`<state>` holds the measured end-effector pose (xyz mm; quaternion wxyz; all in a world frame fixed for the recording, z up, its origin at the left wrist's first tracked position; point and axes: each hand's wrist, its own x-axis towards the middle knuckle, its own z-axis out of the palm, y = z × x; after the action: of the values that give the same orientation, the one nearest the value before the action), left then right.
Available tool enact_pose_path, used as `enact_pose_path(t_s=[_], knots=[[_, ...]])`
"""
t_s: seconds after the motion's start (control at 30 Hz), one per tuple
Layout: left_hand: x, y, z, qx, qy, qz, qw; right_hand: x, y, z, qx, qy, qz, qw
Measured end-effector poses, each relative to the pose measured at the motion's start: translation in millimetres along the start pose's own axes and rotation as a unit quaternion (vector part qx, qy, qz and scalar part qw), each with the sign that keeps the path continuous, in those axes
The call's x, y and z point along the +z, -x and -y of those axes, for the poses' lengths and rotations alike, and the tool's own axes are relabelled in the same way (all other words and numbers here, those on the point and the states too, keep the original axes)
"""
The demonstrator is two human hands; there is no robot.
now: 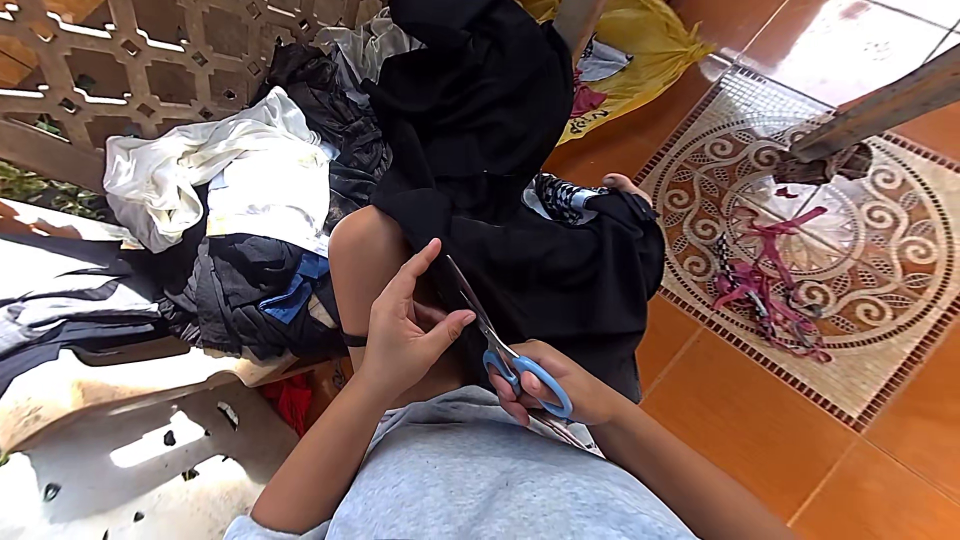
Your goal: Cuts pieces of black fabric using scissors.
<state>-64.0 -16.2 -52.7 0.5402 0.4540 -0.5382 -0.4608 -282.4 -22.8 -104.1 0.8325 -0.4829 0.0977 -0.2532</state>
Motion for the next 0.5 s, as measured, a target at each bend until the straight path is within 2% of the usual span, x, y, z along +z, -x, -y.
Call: enact_pose_path(t_s=[0.5], knots=[[0.8, -0.5, 2.0, 0.001, -0.044, 0.021, 0.999, 2.5, 4.6, 2.1, 0.041, 0.031, -0.051, 0.997]])
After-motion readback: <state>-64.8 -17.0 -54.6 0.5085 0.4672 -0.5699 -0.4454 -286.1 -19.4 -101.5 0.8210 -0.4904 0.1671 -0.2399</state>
